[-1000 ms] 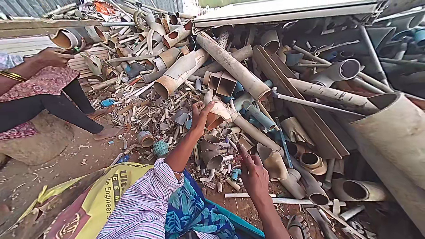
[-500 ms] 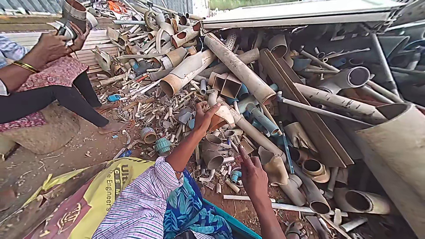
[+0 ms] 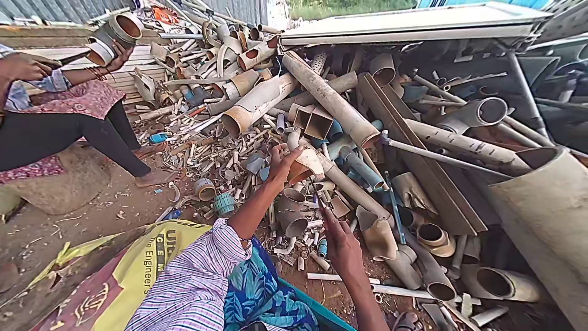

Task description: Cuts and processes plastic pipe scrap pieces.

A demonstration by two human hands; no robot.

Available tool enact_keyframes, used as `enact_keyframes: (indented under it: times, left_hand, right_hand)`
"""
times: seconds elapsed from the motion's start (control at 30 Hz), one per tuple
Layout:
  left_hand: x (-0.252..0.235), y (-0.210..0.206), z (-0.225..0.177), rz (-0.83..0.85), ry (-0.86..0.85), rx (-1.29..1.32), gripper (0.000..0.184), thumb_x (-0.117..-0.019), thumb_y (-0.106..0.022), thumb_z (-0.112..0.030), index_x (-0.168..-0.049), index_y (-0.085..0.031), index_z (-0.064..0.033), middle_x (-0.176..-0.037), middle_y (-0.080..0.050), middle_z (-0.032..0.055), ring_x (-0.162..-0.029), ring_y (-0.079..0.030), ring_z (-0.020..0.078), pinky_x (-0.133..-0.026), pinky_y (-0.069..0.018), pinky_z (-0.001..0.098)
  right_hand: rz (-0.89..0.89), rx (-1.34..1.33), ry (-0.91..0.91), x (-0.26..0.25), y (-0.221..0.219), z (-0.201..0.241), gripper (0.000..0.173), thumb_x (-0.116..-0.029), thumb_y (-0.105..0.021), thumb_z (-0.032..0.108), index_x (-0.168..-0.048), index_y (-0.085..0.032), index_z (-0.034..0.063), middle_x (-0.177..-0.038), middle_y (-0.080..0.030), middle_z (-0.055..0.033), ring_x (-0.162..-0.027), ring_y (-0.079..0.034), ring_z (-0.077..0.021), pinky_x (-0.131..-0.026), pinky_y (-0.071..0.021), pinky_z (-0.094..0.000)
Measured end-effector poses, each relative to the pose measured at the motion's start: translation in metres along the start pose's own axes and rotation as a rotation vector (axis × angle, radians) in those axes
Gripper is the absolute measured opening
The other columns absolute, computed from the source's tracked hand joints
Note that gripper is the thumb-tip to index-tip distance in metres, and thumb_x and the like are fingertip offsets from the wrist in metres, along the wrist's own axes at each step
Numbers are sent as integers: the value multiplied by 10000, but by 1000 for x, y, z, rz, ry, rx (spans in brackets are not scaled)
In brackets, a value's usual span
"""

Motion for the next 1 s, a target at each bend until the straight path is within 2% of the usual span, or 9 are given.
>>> enact_keyframes:
  times: [0.1,0.23,0.33,0.4,0.5,0.6,0.77,0.87,1.0]
  left_hand:
    - [0,1,2,-17,17,18,666,-1003,-652,-337,-1503,-346,-20,-1317,-577,245,-1178,-583,295,-1001,-480,480]
    - [-4,6,5,-15,22,40,657,-1018,-608,-386,-1520,-354,-48,-1368,-538,243,-1202,-562,306,-1013,-468,489]
    - [-4,7,1,-39,-17,64,626,-1012,-620,-356,-1490,-368,-40,-1285,-573,210,-1129,-583,263,-969,-488,452]
    - [-5,10,0,-62,-24,74,646,-1003,-634,-350,-1499,-356,-44,-1249,-598,202,-1115,-596,256,-961,-497,450]
    - [-6,12,0,-76,-33,87,680,-998,-646,-350,-1517,-337,-37,-1254,-601,215,-1128,-607,269,-971,-506,459]
    - [-5,13,-2,-94,-50,84,659,-996,-647,-332,-1505,-354,-33,-1231,-597,205,-1100,-606,261,-957,-508,449]
    - [-6,13,-2,-112,-64,69,649,-1002,-650,-304,-1505,-356,-18,-1275,-588,217,-1148,-583,271,-981,-488,457]
    - [-5,15,-3,-124,-59,73,621,-1018,-627,-310,-1501,-368,-18,-1276,-594,217,-1170,-577,264,-1001,-476,450]
    - [-11,17,-3,-137,-84,87,627,-1010,-637,-303,-1495,-362,-16,-1212,-607,212,-1096,-602,256,-964,-497,442]
  right_hand:
    - [210,-313,73,5,-4,2,550,-967,-566,50,-1508,-478,-4,-1247,-678,-219,-927,-705,-259,-843,-574,-413]
    - [395,-931,32,3,0,-1,657,-987,-530,101,-1569,-263,-44,-1123,-649,-2,-612,-506,60,-519,-457,-133]
    - [327,-685,73,2,-3,-2,603,-985,-532,80,-1551,-357,-30,-1260,-659,-66,-764,-597,6,-672,-520,-170]
    - [202,-316,57,3,-6,3,544,-976,-566,47,-1513,-483,15,-1227,-673,-222,-940,-692,-270,-848,-563,-422]
    - [-8,-15,5,4,-8,8,517,-966,-578,24,-1480,-555,76,-1096,-661,-281,-759,-688,-413,-641,-559,-554]
    - [-74,95,1,2,-10,7,510,-968,-575,13,-1470,-574,103,-1098,-657,-287,-662,-673,-414,-552,-535,-545]
    - [232,-366,111,6,-18,4,585,-958,-561,24,-1530,-442,-8,-1281,-649,-245,-987,-692,-277,-879,-563,-423]
    - [408,-783,57,2,-16,-8,640,-972,-527,64,-1569,-312,-20,-1269,-630,-89,-700,-560,26,-606,-497,-167]
    - [224,-366,37,-1,-20,-15,571,-982,-553,52,-1541,-439,24,-1253,-656,-211,-879,-672,-222,-794,-561,-385]
Point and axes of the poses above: each hand's wrist, its own x-axis away from the middle knuckle, its own y-axis out of the back of the hand, z = x × y, the point moved 3 cm from there along -x, towards the middle knuckle
